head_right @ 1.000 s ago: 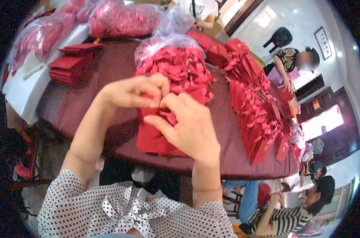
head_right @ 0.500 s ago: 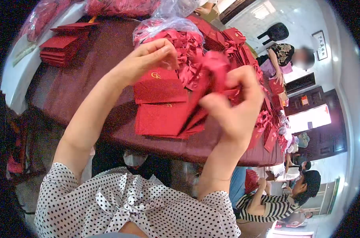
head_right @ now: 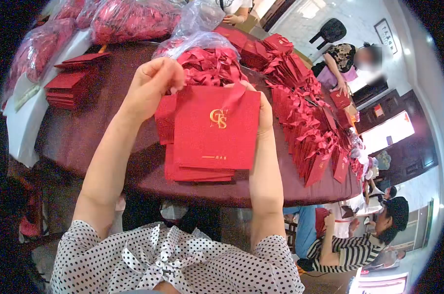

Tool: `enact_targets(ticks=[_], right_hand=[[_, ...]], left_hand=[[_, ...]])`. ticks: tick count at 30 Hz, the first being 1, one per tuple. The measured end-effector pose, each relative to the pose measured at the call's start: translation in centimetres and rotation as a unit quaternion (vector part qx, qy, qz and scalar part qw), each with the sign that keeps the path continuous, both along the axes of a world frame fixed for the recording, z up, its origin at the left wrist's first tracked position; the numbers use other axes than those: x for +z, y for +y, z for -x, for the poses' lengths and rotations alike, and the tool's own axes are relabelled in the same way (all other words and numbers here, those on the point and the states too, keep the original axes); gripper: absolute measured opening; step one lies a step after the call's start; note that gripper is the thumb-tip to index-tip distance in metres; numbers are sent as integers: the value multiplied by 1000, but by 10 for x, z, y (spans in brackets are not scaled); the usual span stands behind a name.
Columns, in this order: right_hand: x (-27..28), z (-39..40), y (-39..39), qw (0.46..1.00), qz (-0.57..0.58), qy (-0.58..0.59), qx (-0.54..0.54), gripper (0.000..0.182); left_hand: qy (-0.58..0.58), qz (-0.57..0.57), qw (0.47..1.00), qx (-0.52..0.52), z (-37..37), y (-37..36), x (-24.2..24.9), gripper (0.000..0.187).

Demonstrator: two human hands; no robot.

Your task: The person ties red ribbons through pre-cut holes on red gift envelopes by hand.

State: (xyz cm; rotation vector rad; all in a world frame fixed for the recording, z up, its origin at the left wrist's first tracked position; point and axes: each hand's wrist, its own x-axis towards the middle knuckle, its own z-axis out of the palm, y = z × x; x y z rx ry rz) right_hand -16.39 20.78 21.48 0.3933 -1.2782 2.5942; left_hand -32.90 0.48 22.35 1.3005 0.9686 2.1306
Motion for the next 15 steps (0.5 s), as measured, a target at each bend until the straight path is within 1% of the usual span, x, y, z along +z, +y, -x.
enact_targets(ticks=[1, 2, 3, 4, 5, 6, 7, 8, 9, 10, 11, 12, 13, 14, 15], right_hand=[[0, 2, -1, 998, -56, -7, -39, 44], [-3, 3, -2, 998, -51, -4, -38, 44], [-7, 3, -3, 996, -25, -47, -76, 41], [-5, 5, -12, 989, 1, -90, -113, 37], [-2, 8, -21, 994, -37, -69, -77, 31], [-3, 10, -22, 990, -95, -74, -70, 28], [-4, 13, -22, 983, -153, -78, -62, 26], [-7, 14, -23, 978, -171, -105, -54, 23], [-12, 13, -22, 981, -148, -117, -41, 22], [-18, 14, -20, 984, -126, -126, -27, 22], [-20, 15, -19, 990, -97, -105, -18, 25], [-16, 13, -23, 986, -85, -138, -33, 27], [-10, 10, -27, 982, -74, -168, -45, 29], [-7, 10, -31, 982, -102, -152, -54, 28], [-13, 12, -30, 975, -162, -126, -82, 26]], left_hand=[[76, 8, 995, 61, -5, 1, 1, 15], [220, -10, 964, 147, -5, 2, 3, 13], [357, -29, 906, 225, -5, 2, 5, 15], [422, 35, 864, 272, -10, -4, 8, 24], [440, 63, 853, 273, -17, -6, 9, 26], [458, 89, 841, 274, -22, -6, 10, 27], [446, 93, 858, 237, -24, -1, 4, 26], [436, 121, 862, 226, -27, 2, 0, 25], [428, 149, 865, 217, -29, 4, -4, 25], [434, 128, 860, 237, -29, 6, -6, 21], [363, 167, 899, 179, -29, 7, -7, 20], [292, 203, 927, 120, -28, 9, -8, 19], [310, 157, 926, 148, -27, 12, -13, 17], [310, 173, 924, 139, -26, 12, -14, 17], [314, 159, 926, 138, -28, 12, -13, 16]])
